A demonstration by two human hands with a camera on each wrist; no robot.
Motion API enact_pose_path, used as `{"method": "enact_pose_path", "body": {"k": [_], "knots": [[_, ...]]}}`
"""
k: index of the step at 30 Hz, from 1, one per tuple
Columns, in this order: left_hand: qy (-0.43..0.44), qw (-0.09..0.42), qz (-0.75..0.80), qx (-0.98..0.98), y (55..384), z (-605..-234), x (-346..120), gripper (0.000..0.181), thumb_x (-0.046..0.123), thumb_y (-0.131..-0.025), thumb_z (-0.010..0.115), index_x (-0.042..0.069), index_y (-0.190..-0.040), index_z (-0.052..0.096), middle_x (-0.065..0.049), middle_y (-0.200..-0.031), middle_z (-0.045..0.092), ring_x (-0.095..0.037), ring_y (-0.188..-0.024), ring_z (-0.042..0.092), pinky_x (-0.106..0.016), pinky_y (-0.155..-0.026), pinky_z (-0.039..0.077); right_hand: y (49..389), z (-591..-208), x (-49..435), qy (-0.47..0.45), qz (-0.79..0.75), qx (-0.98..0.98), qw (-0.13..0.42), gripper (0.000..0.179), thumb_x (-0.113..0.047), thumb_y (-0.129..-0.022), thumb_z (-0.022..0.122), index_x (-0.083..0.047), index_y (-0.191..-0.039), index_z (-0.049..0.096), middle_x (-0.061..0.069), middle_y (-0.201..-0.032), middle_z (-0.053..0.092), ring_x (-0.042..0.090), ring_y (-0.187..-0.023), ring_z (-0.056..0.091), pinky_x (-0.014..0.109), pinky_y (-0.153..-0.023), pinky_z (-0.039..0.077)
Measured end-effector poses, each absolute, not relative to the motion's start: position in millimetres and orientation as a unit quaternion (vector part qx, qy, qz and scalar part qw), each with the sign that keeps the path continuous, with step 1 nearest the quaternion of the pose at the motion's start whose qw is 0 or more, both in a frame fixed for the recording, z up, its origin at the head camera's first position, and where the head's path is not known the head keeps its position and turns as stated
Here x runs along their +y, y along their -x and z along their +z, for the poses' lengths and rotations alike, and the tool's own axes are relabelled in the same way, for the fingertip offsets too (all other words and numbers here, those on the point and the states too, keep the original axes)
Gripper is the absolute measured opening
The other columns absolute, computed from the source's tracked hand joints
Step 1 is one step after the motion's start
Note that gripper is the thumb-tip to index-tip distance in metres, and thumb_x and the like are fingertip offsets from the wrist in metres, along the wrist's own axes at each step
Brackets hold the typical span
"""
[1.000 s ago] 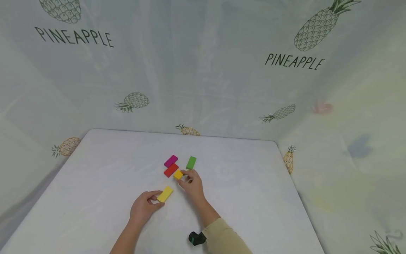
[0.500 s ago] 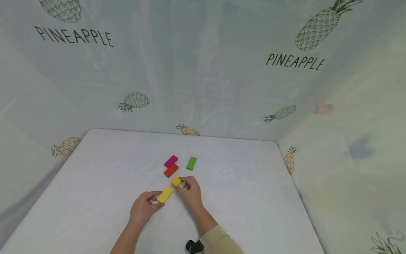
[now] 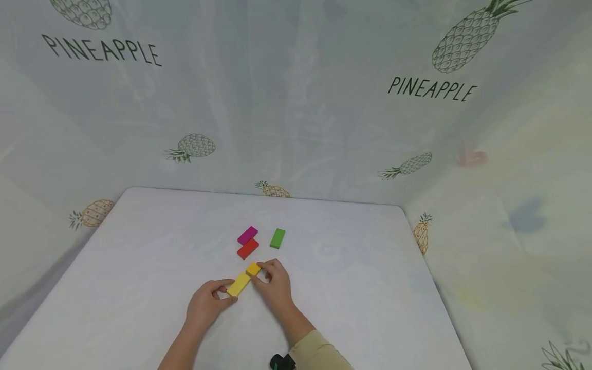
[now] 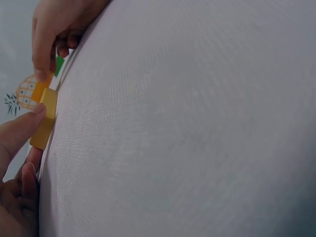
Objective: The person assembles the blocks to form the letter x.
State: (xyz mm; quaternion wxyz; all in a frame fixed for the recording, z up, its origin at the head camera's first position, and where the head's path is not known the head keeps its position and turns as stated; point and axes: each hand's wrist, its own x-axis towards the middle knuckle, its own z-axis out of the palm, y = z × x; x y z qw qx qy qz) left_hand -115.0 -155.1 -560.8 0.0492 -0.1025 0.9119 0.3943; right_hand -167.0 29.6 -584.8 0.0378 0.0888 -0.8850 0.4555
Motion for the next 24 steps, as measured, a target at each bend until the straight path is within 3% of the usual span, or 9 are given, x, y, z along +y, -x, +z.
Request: {"method": "enact_pose_path", "body": {"k": [24], "knots": [[0.113, 0.053, 0.417, 0.9, 115.0, -560.2, -157.8, 0.043, 0.023, -0.075, 0.085, 0.016, -0.116, 0.073, 0.003, -0.087, 0.058, -0.017, -0.071, 0.046, -0.029, -0.058, 0.036, 169.1, -585.8, 26.1, -0.092, 0.404, -0.909, 0.035, 0.034, -0.028, -0.085, 0.075, -0.016, -0.116, 0.073, -0.013, -0.094, 0.055, 0.004, -0.077, 0.046, 0.021, -0.069, 0.042]]}}
